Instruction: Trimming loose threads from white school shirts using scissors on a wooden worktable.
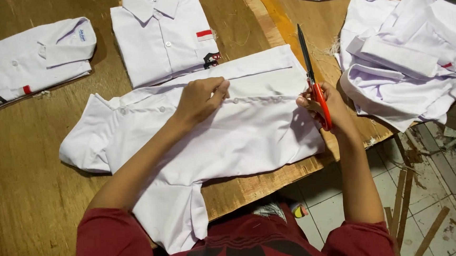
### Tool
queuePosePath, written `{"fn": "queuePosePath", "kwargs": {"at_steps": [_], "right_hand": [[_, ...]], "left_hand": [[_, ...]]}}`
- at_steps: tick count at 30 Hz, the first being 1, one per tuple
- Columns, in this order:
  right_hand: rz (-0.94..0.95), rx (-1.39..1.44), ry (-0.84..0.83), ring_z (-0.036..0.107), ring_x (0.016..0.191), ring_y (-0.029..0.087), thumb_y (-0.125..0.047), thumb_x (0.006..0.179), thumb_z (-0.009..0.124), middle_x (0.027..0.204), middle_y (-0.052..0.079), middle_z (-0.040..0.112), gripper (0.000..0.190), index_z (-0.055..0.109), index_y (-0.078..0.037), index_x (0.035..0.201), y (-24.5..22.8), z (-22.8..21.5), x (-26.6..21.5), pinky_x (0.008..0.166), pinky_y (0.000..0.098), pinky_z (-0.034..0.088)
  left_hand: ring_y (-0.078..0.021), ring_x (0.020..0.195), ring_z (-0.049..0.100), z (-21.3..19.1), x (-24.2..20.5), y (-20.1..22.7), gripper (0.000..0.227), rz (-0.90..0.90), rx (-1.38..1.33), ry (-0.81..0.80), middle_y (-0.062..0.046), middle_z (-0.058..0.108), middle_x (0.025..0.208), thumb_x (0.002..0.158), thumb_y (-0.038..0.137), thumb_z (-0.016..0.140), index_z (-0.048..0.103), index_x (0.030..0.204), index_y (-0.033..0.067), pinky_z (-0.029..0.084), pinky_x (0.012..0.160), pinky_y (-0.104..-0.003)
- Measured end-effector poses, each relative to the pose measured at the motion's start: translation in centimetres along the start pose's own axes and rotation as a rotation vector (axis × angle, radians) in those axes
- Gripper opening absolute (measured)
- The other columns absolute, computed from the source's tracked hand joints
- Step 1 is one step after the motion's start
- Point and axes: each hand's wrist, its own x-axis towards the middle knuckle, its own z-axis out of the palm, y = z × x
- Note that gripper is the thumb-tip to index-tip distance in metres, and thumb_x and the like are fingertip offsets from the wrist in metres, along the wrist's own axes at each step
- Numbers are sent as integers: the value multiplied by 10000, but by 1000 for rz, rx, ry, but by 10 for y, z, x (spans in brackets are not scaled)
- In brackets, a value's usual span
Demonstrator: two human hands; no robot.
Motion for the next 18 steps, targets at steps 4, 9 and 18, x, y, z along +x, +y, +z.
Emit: {"fn": "queuePosePath", "kwargs": {"at_steps": [4,9,18], "right_hand": [[-7,-13,4,559,422,138,-77,849,832,825,94,623,399,519,-3,1085,17,-10,0,285,224,394],[-17,-21,36,656,579,202,-130,866,856,931,159,670,482,497,15,1152,6,-1,-20,353,292,527],[117,-82,376,744,868,240,-202,882,795,1142,168,673,472,433,-74,1157,10,30,-53,502,295,599]], "left_hand": [[-374,820,712,-43,-24,-14,321,-131,142,-154,-116,708,844,1062,456,436,605,994,192,551,773,-495],[-465,979,711,-109,-56,-3,542,-290,479,-582,-263,742,956,920,555,433,629,1255,177,509,936,-550],[-191,908,750,-151,-141,64,251,-546,589,-671,89,735,1026,967,371,579,696,1183,319,609,787,-405]]}}
